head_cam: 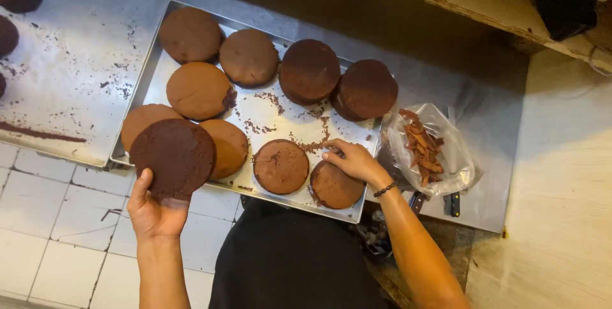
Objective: Trimming the edges of chocolate cakes using a knife and placing them on a tray.
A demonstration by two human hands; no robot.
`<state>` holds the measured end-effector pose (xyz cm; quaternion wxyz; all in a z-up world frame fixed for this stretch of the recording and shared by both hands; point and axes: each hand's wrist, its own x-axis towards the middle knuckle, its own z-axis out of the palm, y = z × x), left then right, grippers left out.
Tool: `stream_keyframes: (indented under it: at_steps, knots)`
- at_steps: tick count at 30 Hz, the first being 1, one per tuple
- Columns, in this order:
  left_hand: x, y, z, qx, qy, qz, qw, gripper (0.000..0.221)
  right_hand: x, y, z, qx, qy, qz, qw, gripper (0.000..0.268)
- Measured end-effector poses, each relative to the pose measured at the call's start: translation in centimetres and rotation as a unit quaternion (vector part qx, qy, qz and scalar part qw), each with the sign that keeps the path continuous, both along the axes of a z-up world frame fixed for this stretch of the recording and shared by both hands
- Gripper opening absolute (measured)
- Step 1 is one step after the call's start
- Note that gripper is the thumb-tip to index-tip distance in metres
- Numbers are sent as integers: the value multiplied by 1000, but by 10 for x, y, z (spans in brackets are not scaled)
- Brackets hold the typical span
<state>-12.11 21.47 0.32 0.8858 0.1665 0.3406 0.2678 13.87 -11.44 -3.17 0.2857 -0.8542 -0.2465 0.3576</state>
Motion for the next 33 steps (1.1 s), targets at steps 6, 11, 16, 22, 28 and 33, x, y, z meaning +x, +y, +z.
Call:
stream_keyframes:
  at_steps: [6,11,16,22,28,33]
  knots:
    - [3,4,-4,-11,-16,-4,1000,57,-8,51,8,17,-55,9,998,55]
    - [-3,3,-9,-12,-17,0,1000,54,-15,93,-18,135,-82,82,984,55]
    - [-18,7,-8,-28,-10,27,999,58,-12,93,-26,99,-113,161,975,48]
    - [-38,18,-5,-27,-17,81,996,60,-14,122,-11,57,-110,120,985,47]
    - [-59,27,-1,-31,-2,109,994,58,-25,203,-56,126,-11,36,991,61]
    - [-82,28,-12,-33,8,129,991,57,-37,234,-45,56,132,-47,988,71]
